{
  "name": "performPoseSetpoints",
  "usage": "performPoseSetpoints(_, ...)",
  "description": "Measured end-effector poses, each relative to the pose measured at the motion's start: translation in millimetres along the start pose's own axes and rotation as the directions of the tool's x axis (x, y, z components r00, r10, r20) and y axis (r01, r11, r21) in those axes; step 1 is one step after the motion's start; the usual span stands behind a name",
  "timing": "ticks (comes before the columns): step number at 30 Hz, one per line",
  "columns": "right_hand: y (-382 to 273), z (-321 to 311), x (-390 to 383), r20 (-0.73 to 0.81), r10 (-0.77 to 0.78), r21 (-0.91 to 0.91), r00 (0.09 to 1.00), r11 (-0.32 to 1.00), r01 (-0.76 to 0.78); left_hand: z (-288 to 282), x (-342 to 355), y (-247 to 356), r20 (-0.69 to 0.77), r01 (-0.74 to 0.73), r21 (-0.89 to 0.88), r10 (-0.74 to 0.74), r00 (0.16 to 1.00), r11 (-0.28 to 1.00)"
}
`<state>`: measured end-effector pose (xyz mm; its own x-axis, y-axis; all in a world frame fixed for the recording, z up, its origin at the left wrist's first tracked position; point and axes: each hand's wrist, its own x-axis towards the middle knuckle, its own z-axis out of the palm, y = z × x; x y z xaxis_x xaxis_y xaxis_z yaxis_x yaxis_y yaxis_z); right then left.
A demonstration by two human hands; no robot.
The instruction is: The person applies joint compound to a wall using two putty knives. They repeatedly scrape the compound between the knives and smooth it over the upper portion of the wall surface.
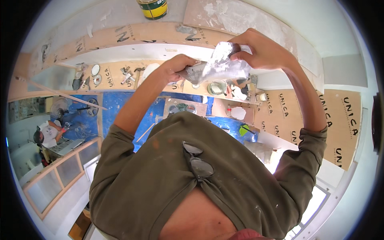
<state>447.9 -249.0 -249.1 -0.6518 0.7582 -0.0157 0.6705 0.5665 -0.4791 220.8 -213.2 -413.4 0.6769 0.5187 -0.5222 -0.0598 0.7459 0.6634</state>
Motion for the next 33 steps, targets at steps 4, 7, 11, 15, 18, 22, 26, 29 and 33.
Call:
performPoseSetpoints(4, 20, 20, 5, 0.370, 0.209, 0.679, 0.905, 0.604, -0.417, -53, 9, -11, -0.133, -0.023, -0.132, 0.005, 0.991, 0.991)
performPoseSetpoints(7, 49, 26, -10, 0.043, 0.565, 0.969, 0.824, 0.177, -0.172, -74, 13, -8, -0.120, -0.035, -0.148, 0.017, 0.993, 0.988)
performPoseSetpoints(11, -22, -120, -20, -0.689, 0.291, 0.725, 0.664, 0.299, 0.621, -71, -52, 4, 0.002, -0.101, -0.244, 0.105, 0.994, 0.964)
performPoseSetpoints(15, -123, -285, -11, -0.973, -0.218, -0.213, -0.070, 0.745, 0.632, -58, -55, 7, -0.149, -0.188, -0.221, 0.158, 0.976, 0.957)
performPoseSetpoints(18, -166, -393, -4, -0.668, -0.705, -0.659, -0.237, 0.709, -0.251, -102, -1, -19, 0.020, -0.476, 0.343, 0.500, 0.866, 0.810)
performPoseSetpoints(22, -209, -466, 34, -0.479, -0.872, -0.732, -0.099, 0.459, -0.502, -70, -29, -1, 0.003, -0.590, 0.361, 0.632, 0.775, 0.722)
performPoseSetpoints(26, -239, -507, 73, -0.482, -0.872, -0.707, 0.083, 0.332, -0.624, -68, -35, 19, -0.214, -0.211, -0.172, 0.173, 0.961, 0.962)
performPoseSetpoints(29, -245, -524, 88, -0.477, -0.863, -0.686, 0.170, 0.244, -0.686, -76, -35, 22, -0.217, -0.248, -0.135, 0.215, 0.952, 0.959)
performPoseSetpoints(33, -236, -532, 103, -0.562, -0.810, -0.649, 0.168, 0.306, -0.696, -102, -22, 20, -0.206, -0.323, -0.270, 0.273, 0.940, 0.907)
